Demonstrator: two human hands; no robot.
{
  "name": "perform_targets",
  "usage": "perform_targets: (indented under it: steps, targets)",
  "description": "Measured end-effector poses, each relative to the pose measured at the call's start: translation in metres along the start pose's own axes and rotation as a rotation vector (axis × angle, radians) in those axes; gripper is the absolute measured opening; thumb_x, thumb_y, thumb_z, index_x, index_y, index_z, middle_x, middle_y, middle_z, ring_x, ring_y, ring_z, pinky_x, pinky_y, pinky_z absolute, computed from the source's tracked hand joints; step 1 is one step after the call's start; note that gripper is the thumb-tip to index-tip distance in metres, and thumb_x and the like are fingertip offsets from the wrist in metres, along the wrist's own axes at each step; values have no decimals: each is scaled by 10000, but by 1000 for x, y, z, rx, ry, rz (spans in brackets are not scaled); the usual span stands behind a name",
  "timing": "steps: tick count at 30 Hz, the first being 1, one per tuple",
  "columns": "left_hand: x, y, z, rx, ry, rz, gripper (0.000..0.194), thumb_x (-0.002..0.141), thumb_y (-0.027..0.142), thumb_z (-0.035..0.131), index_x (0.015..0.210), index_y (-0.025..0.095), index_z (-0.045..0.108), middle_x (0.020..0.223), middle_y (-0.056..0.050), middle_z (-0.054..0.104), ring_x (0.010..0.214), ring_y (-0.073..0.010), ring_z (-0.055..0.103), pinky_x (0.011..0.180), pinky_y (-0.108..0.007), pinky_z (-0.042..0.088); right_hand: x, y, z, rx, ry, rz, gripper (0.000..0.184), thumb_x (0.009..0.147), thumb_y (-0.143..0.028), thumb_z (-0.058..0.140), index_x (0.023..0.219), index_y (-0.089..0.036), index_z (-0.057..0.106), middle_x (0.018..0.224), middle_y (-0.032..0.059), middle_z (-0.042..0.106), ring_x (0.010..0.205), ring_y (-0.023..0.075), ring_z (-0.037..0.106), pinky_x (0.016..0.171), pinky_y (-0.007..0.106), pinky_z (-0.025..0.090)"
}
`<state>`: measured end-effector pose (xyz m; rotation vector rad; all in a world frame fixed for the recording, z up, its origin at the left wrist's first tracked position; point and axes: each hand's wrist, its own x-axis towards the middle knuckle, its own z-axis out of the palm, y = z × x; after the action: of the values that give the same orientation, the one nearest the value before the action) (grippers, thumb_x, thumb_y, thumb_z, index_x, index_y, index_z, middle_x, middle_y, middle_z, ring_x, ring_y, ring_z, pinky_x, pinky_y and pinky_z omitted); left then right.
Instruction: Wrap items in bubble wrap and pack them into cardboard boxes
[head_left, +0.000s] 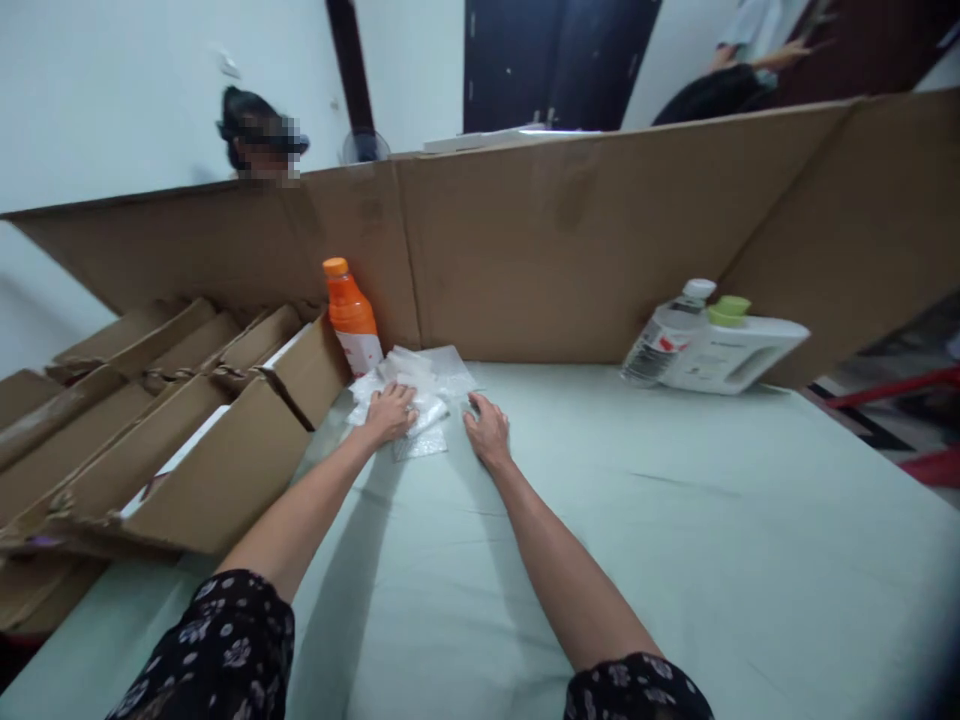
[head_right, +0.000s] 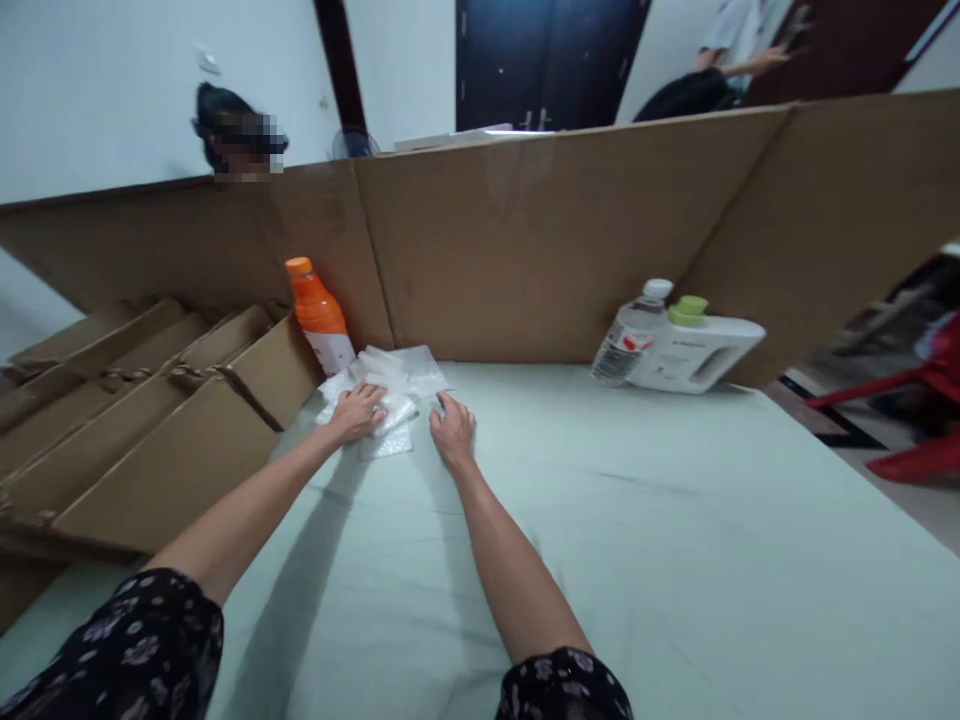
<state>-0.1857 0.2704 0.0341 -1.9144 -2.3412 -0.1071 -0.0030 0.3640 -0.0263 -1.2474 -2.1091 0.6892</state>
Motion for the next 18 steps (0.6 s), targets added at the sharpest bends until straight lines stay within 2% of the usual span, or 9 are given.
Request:
perform_targets:
  steps: [2, 5, 8, 10, 12, 13, 15, 16, 18]
  targets:
    - [-5, 2, -7, -9, 8, -30, 473, 921, 396, 653, 1343, 193, 584, 1478, -144, 534, 1338, -317, 518, 1097, -560, 435, 2, 1, 0, 6, 0, -9, 431, 889, -230, 508, 1296, -189, 641, 1298, 104, 705, 1228, 265, 596, 1084, 428, 385]
    - [-32, 4, -35, 2, 86, -67, 522, 910, 340, 618, 1409, 204, 549, 1590, -151, 439, 1472, -325, 388, 1200, -524, 318, 5, 2, 1, 27, 9, -20, 402, 871, -234, 515, 1237, -190, 674, 1266, 104, 720, 1209, 271, 609, 1086, 450, 386]
    - [-86, -7, -73, 46, 209, -91, 497, 956, 357, 500, 1436, 232, 522, 1639, -105, 379, 1550, -288, 256, 1266, -499, 178, 8, 4, 4, 69, 22, -22, 362, 852, -244, 523, 1159, -213, 712, 1219, 87, 742, 1179, 271, 625, 1080, 460, 394]
    - [-127, -28, -98, 89, 295, -166, 505, 954, 343, 469, 1431, 183, 513, 1625, -168, 381, 1549, -333, 250, 1260, -571, 130, 10, 6, 4, 109, 29, -17, 331, 833, -246, 529, 1089, -226, 738, 1173, 78, 757, 1154, 272, 637, 1079, 469, 398]
    - [-163, -56, -117, 180, 386, -346, 531, 921, 296, 468, 1420, 116, 500, 1510, -256, 496, 1455, -395, 404, 1195, -642, 212, 11, 6, 4, 156, 36, -7, 311, 809, -243, 535, 1031, -228, 753, 1134, 78, 767, 1136, 274, 646, 1079, 475, 401]
    - [-178, -69, -124, 227, 374, -439, 540, 907, 268, 456, 1413, 83, 493, 1378, -284, 599, 1351, -409, 516, 1139, -648, 288, 12, 5, 3, 182, 39, -1, 306, 800, -246, 536, 1012, -226, 756, 1121, 80, 769, 1127, 275, 650, 1076, 474, 406]
    - [-198, -89, -133, 289, 297, -589, 533, 886, 206, 415, 1388, 50, 503, 1068, -261, 730, 1077, -386, 676, 1002, -583, 422, 12, 3, 1, 239, 40, 9, 297, 784, -266, 544, 986, -224, 758, 1094, 81, 773, 1097, 276, 657, 1056, 467, 425]
    - [-205, -95, -134, 297, 255, -622, 527, 881, 178, 389, 1376, 48, 513, 948, -234, 746, 959, -366, 705, 943, -543, 454, 12, 2, -1, 271, 38, 11, 288, 776, -285, 553, 968, -222, 758, 1073, 80, 775, 1073, 275, 660, 1037, 459, 441]
    - [-215, -97, -133, 284, 231, -595, 531, 875, 153, 358, 1369, 70, 536, 858, -195, 749, 845, -330, 716, 879, -484, 477, 12, -2, -8, 339, 24, 10, 276, 759, -336, 577, 926, -209, 756, 1008, 81, 779, 1009, 269, 669, 971, 431, 482]
